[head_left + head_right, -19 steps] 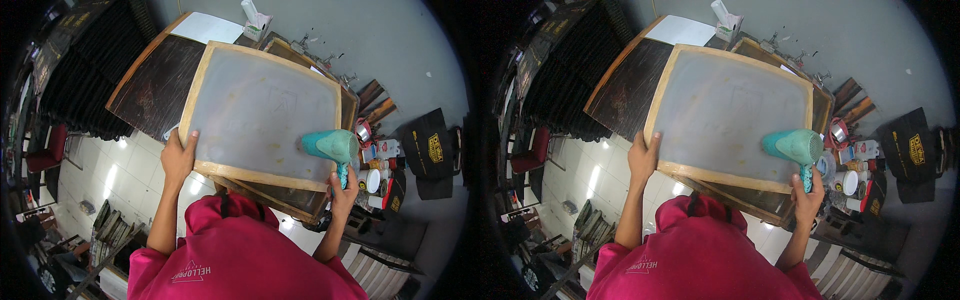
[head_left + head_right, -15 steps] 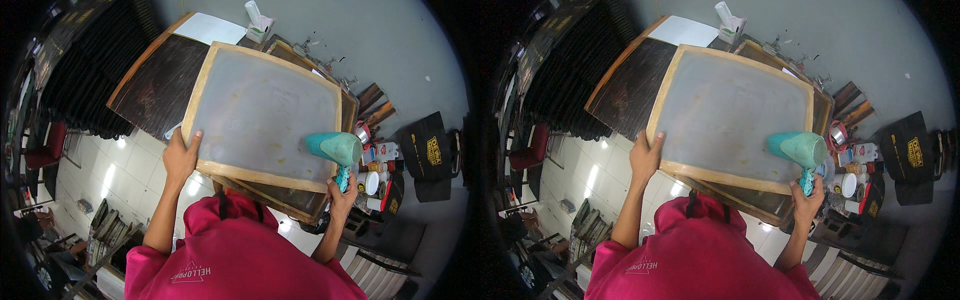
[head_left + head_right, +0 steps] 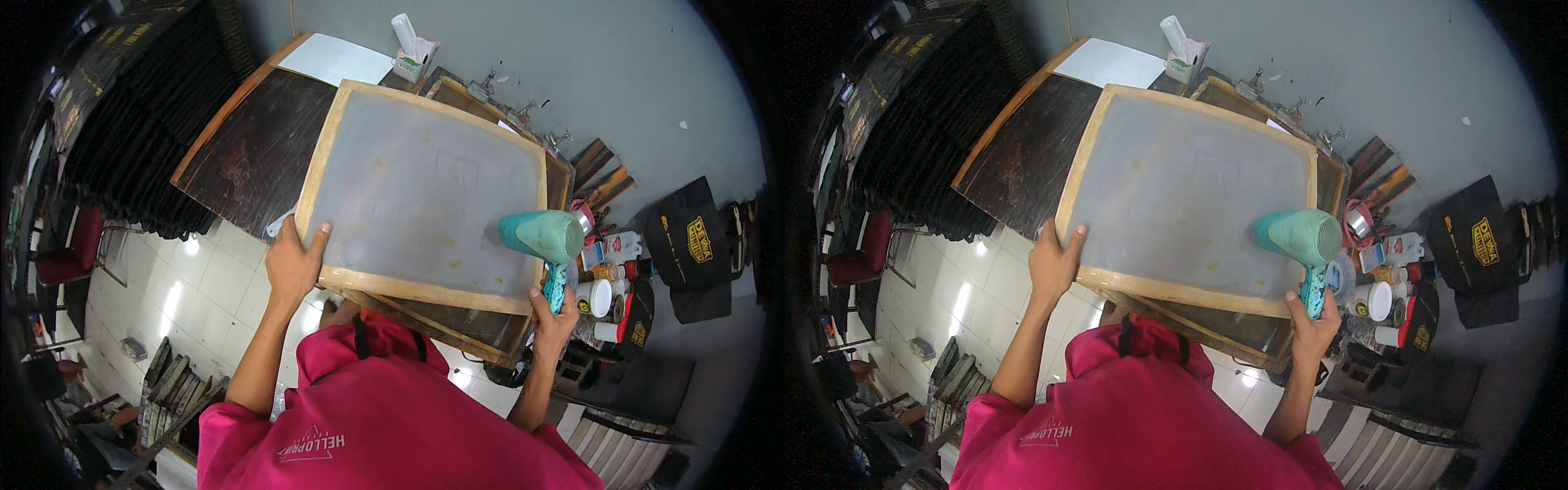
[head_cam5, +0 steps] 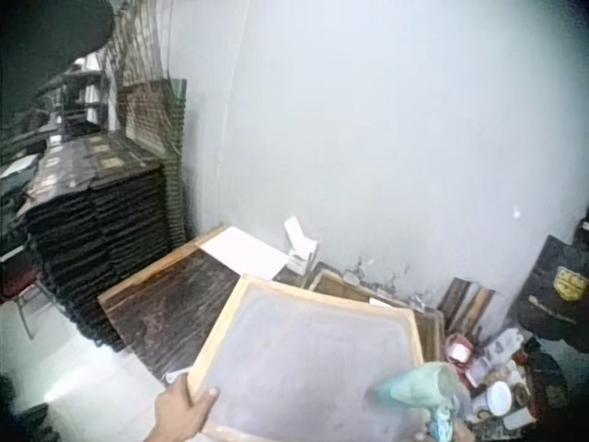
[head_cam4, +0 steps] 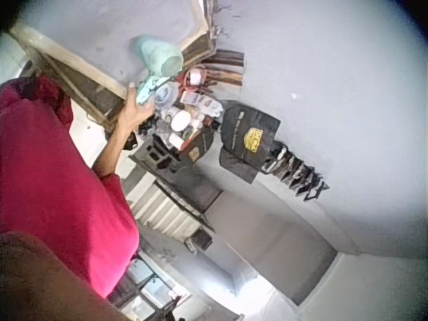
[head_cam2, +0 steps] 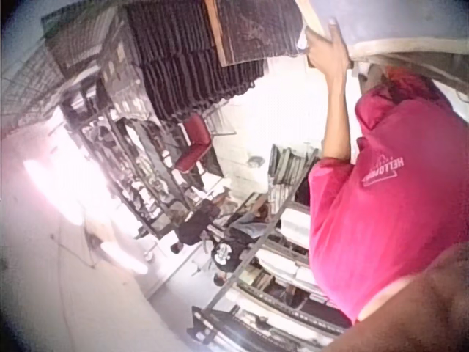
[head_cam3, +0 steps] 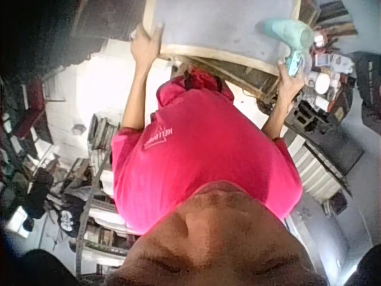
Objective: The person holds a wooden-framed screen with a translucent mesh and uses a teal hairdryer to apply heat to the surface. They move the hairdryer across the mesh in sweeping motions, occasionally adjusting the frame's position on the workbench.
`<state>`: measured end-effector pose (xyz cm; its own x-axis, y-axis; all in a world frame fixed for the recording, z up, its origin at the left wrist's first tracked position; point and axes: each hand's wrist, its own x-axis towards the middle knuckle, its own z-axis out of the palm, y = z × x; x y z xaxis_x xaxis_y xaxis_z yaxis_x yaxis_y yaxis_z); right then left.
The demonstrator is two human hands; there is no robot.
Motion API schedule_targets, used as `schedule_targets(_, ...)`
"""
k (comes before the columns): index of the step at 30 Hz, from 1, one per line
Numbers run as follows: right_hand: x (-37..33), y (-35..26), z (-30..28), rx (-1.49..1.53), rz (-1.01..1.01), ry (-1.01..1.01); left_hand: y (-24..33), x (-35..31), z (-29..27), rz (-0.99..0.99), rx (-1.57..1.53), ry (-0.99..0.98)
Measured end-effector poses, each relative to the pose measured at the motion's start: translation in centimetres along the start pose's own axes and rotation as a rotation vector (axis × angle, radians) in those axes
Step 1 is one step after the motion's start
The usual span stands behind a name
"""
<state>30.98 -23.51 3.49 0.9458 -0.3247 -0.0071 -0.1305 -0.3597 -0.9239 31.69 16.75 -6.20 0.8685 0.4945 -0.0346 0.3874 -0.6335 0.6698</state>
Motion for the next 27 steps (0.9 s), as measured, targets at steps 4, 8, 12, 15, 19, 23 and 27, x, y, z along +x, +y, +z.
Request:
schedule_targets(4, 0.1, -0.2, 0.5, 0.017, -0.035, 0.024, 0.0, 0.0, -0.2, 0.005, 0.018, -0.019)
schedule_targets(8, 0.8, 1.1, 0.8, -0.076, -0.121, 0.049, -0.4, 0.0, 0.0, 0.009, -0.009, -0.023)
schedule_targets(12, 0.8, 0.3, 1.1, -0.104, -0.015, 0.012, 0.2, -0.1, -0.5, -0.002, -0.035, -0.043)
schedule_targets(15, 0.8, 0.9, 1.9, -0.182, -0.198, 0.014, 0.1, 0.0, -0.5, -0.007, -0.027, -0.055)
schedule_targets(19, 0.5, 0.2, 2.3, -0.171, -0.111, -0.016, -0.1, 0.1, -0.5, -0.020, -0.025, -0.071)
schedule_targets(23, 0.5, -0.4, 3.2, -0.119, -0.117, -0.030, -0.6, 0.0, 0.1, 0.024, -0.020, 0.004)
schedule_targets(27, 0.8, -0.5, 3.5, -0.190, -0.151, -0.032, -0.6, 0.0, 0.1, 0.015, -0.026, -0.014)
